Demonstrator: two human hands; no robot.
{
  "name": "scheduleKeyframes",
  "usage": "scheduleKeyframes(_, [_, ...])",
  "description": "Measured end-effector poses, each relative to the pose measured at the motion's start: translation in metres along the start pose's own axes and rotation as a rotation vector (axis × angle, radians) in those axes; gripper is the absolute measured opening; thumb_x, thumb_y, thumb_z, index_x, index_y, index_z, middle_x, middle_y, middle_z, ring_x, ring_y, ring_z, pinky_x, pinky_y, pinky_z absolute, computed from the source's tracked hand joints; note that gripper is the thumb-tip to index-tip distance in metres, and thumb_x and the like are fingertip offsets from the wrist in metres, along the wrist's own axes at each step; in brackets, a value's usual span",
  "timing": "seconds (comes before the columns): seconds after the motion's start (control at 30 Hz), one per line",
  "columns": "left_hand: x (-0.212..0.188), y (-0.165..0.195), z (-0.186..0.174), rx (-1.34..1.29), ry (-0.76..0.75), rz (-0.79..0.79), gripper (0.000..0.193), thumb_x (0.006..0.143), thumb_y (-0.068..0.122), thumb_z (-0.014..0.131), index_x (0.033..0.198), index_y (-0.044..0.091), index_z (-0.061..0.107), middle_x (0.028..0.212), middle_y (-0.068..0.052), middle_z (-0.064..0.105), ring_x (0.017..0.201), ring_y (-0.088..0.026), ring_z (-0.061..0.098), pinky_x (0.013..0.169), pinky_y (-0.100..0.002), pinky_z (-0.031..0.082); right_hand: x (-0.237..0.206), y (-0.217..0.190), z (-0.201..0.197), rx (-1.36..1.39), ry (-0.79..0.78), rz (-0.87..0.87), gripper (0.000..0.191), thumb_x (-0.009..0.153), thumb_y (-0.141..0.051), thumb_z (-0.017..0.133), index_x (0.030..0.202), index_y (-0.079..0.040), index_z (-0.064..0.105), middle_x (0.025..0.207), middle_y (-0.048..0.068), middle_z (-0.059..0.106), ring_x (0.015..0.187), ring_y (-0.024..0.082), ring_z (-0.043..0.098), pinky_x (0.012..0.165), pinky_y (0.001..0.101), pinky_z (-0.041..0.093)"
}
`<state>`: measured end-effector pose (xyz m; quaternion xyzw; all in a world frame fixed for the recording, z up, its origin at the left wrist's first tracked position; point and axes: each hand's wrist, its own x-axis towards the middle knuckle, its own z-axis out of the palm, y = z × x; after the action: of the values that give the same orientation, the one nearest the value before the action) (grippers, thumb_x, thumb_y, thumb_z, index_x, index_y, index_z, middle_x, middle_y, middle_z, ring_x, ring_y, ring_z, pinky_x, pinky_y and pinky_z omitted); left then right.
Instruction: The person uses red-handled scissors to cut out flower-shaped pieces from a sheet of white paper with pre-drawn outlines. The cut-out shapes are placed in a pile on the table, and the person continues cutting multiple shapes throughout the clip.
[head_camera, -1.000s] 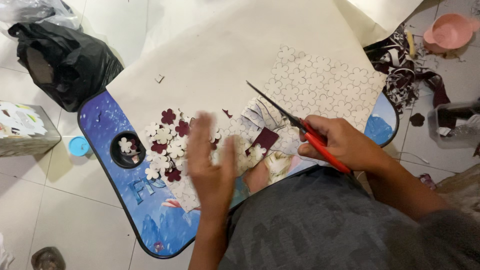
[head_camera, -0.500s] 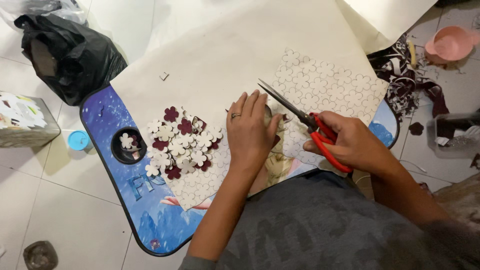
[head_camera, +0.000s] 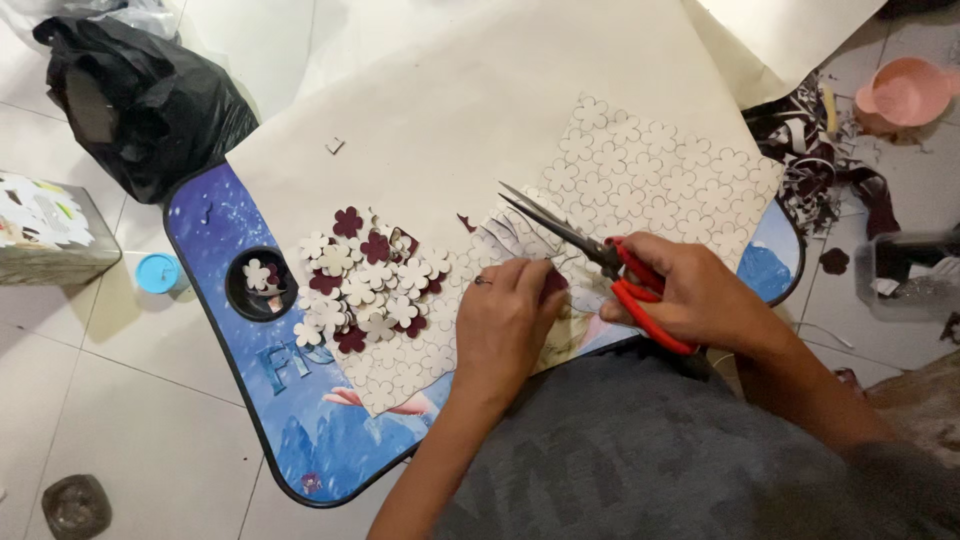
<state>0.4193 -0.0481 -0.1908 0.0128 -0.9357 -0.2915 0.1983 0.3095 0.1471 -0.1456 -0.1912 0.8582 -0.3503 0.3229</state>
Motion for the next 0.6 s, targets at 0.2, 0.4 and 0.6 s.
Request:
scheduleKeyframes(0.2, [-0.005,-0.006,-0.007,-0.162,0.105,-0.097,0.012,0.096,0.012,0.076,0.107,0.009,0.073,0.102,-0.004,0.073,0.086,-0.019,0.071,0.077,-0.033,0.057,-0.003,0.009,0.003,0.186,-0.202,-0.199,0.05,0.078,-0.033,0.08,0.118,-0.006,0.064,0.08,0.002,0.063,0.072,0.015,0.063,0.065,0.0305,0.052])
scheduleKeyframes(0.4, [0.004,-0.014,-0.034,-1.043,0.387,-0.674,0.036,0.095,0.003,0.066,0.13,0.006,0.059,0.103,-0.007,0.072,0.083,-0.01,0.066,0.067,-0.023,0.058,0.0,-0.003,0.01,0.035,-0.33,-0.156,0.055,0.076,-0.043,0.079,0.116,-0.009,0.06,0.082,0.003,0.066,0.074,0.019,0.065,0.067,0.0343,0.054])
scheduleKeyframes(0.6, [0.012,-0.014,-0.051,-1.109,0.611,-0.658,0.032,0.101,0.002,0.059,0.132,0.003,0.063,0.112,-0.003,0.065,0.094,-0.007,0.067,0.083,-0.027,0.064,-0.001,-0.027,0.008,-0.059,-0.367,-0.094,0.061,0.075,-0.044,0.076,0.125,-0.013,0.059,0.078,0.006,0.064,0.072,0.022,0.062,0.066,0.0378,0.049])
